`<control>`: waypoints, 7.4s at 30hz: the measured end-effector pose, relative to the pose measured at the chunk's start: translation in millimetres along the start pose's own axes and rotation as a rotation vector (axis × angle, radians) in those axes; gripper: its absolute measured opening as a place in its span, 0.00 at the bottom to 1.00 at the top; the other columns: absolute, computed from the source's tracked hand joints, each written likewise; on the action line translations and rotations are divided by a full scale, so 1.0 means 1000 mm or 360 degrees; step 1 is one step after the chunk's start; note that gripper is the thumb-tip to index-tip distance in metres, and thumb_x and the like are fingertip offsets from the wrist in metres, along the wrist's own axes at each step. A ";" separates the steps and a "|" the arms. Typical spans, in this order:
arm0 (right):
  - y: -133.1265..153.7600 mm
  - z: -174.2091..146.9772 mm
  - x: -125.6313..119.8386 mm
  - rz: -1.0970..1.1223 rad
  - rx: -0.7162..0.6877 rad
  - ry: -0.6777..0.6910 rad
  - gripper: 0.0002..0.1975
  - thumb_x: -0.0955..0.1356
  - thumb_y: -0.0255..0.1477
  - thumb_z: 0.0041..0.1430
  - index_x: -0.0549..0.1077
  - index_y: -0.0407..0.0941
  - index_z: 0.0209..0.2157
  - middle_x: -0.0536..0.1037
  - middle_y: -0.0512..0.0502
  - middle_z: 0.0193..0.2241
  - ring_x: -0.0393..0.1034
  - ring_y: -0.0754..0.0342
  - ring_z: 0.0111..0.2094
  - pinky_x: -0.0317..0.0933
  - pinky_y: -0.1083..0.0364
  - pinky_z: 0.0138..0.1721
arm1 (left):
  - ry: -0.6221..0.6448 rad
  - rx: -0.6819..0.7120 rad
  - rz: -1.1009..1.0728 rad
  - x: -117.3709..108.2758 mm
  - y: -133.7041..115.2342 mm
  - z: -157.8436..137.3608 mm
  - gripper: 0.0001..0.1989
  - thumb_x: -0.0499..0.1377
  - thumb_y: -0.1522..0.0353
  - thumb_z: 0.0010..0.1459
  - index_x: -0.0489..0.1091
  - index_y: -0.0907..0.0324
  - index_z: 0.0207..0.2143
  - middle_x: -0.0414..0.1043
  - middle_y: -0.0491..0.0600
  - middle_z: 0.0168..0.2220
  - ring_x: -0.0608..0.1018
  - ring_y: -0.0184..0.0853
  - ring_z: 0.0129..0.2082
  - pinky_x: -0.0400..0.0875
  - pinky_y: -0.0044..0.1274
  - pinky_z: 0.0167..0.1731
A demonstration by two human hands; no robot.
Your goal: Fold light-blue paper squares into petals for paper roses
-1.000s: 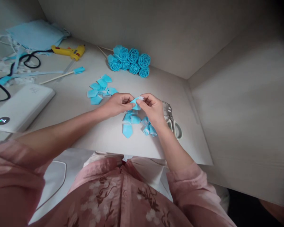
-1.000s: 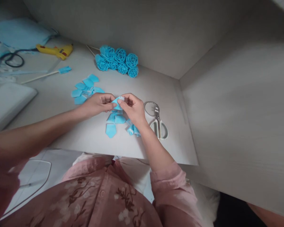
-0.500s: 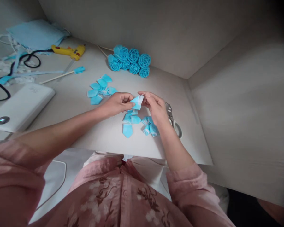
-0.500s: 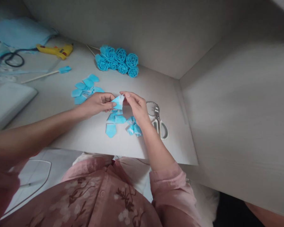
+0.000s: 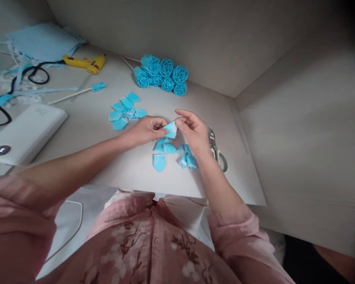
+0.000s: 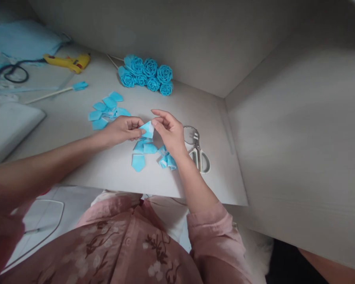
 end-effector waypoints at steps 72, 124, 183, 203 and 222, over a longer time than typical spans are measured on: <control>0.042 -0.018 0.009 -0.1083 -0.1002 0.0074 0.20 0.60 0.28 0.69 0.69 0.54 0.59 0.83 0.52 0.43 0.78 0.54 0.45 0.71 0.52 0.50 | 0.0011 -0.0201 -0.0492 0.000 0.009 -0.001 0.04 0.60 0.70 0.54 0.66 0.60 0.29 0.67 0.42 0.21 0.69 0.25 0.19 0.62 0.17 0.20; -0.004 0.000 0.006 -0.0081 0.0031 0.0158 0.19 0.68 0.44 0.61 0.76 0.47 0.47 0.77 0.50 0.32 0.73 0.55 0.36 0.70 0.52 0.41 | -0.0296 0.0085 0.0156 -0.011 -0.001 -0.001 0.07 0.61 0.65 0.54 0.68 0.59 0.30 0.65 0.41 0.21 0.66 0.26 0.21 0.59 0.19 0.23; 0.004 0.000 0.003 -0.0039 0.0071 0.0067 0.16 0.69 0.34 0.57 0.74 0.48 0.48 0.73 0.51 0.30 0.68 0.55 0.34 0.65 0.53 0.41 | -0.0165 -0.0223 -0.0573 -0.012 0.018 0.003 0.18 0.56 0.53 0.60 0.69 0.60 0.36 0.73 0.48 0.26 0.73 0.30 0.23 0.65 0.22 0.23; -0.003 0.000 0.000 0.0159 0.0149 0.0070 0.27 0.68 0.50 0.59 0.72 0.49 0.54 0.78 0.43 0.44 0.73 0.51 0.46 0.69 0.49 0.49 | -0.0274 -0.0216 -0.0478 -0.016 0.017 0.003 0.13 0.62 0.63 0.54 0.64 0.59 0.23 0.68 0.44 0.19 0.68 0.25 0.19 0.61 0.20 0.21; -0.004 -0.003 0.011 0.0106 0.0136 0.0196 0.24 0.71 0.42 0.56 0.73 0.50 0.53 0.75 0.50 0.35 0.67 0.57 0.31 0.65 0.56 0.34 | 0.0125 -0.0160 -0.0058 0.001 0.013 0.000 0.16 0.65 0.58 0.52 0.68 0.60 0.24 0.67 0.43 0.19 0.69 0.26 0.20 0.63 0.20 0.23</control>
Point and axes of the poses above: each hand's wrist, its own z-axis towards the middle knuckle, its own x-axis out of the palm, y = z × x, the point moved 6 cm from there along z, towards the middle knuckle
